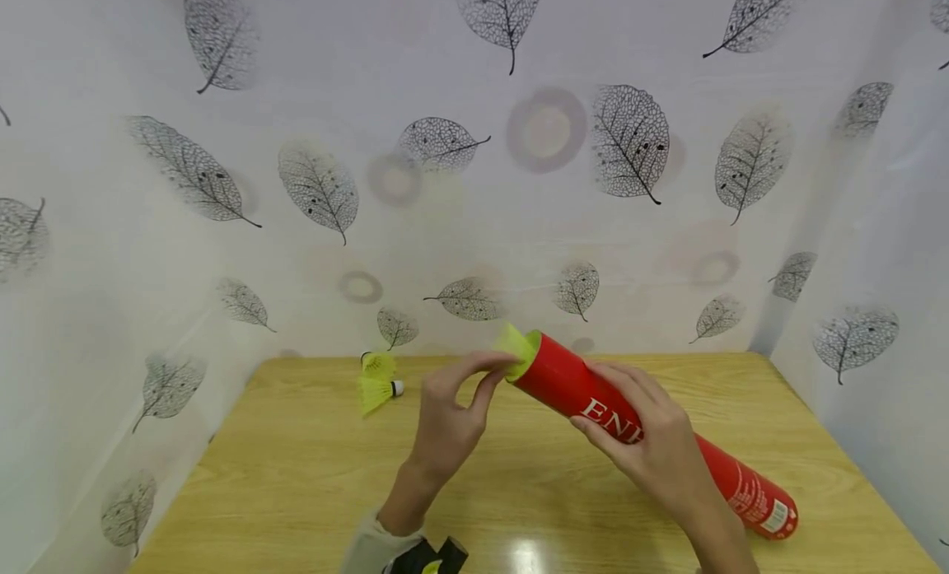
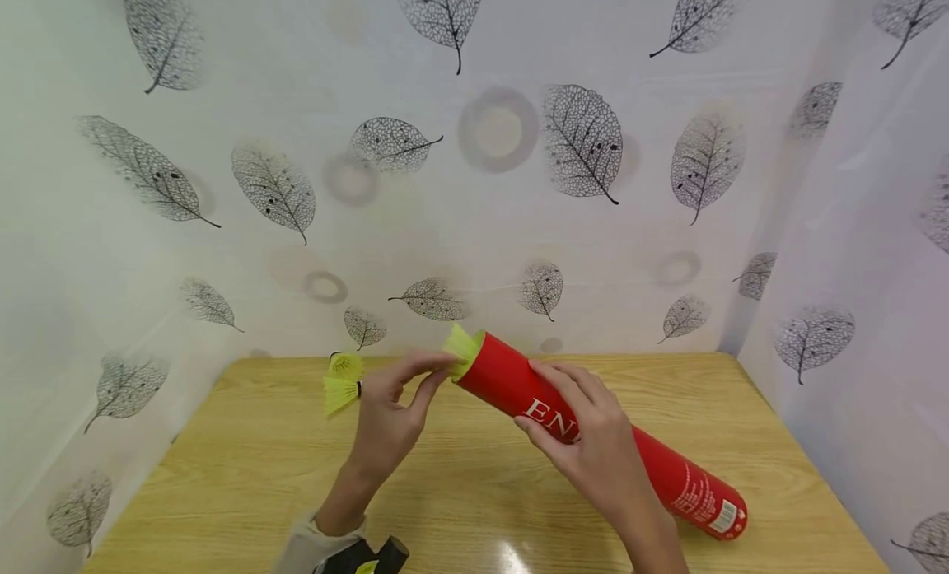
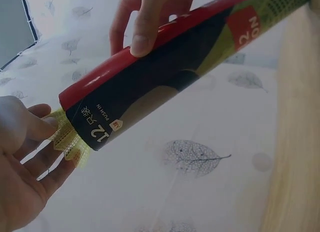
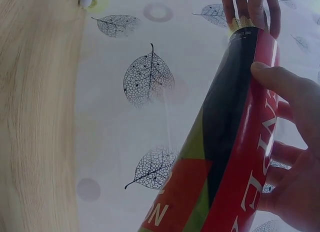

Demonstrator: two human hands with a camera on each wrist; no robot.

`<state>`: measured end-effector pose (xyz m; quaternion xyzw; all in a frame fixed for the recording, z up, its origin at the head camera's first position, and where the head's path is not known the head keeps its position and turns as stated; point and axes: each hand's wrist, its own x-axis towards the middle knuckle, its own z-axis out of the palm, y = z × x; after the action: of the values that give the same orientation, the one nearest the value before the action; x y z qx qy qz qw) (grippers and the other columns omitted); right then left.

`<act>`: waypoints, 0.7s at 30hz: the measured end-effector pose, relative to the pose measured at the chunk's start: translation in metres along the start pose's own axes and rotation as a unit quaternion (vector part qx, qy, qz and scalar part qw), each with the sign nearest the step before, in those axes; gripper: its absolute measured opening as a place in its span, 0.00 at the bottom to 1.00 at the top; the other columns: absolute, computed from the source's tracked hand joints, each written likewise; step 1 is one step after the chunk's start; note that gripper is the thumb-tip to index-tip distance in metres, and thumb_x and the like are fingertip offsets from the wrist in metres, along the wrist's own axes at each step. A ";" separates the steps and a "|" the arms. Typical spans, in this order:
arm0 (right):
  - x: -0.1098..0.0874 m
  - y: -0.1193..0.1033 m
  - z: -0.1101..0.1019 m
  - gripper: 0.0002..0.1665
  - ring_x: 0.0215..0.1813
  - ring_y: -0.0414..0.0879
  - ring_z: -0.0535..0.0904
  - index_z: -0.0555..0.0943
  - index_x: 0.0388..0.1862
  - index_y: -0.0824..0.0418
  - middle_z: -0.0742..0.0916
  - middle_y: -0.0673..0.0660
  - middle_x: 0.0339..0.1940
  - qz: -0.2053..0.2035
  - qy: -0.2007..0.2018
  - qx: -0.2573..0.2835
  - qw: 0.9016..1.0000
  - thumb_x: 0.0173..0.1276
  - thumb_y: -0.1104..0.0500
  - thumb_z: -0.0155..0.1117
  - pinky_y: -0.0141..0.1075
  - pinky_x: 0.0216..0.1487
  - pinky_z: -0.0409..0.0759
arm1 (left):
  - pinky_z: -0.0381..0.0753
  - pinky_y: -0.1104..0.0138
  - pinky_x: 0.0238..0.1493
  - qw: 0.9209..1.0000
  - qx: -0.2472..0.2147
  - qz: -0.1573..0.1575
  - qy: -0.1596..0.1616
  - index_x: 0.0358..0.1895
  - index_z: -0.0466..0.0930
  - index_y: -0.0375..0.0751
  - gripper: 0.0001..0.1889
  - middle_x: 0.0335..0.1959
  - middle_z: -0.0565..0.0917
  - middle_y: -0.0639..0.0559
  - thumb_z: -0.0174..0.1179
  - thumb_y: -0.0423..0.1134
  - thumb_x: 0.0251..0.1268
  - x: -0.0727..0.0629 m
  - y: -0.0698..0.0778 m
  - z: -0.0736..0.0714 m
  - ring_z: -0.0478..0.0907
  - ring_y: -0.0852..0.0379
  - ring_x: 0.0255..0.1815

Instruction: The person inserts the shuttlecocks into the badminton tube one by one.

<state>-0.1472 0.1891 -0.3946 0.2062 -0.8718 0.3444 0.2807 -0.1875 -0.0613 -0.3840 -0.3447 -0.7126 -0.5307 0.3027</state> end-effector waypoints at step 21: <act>0.001 0.000 0.004 0.43 0.54 0.51 0.83 0.79 0.68 0.51 0.84 0.53 0.59 -0.003 -0.004 -0.025 1.000 0.52 0.58 0.86 0.53 0.43 0.89 | 0.86 0.61 0.55 0.988 -0.096 -0.086 -0.085 0.60 0.80 0.39 0.16 0.55 0.86 0.45 0.57 0.24 0.74 -0.005 -0.010 0.008 0.85 0.52 0.56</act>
<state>-0.1496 0.1858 -0.3965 0.2025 -0.8807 0.3208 0.2836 -0.1932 -0.0565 -0.3955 -0.3536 -0.7082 -0.5896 0.1602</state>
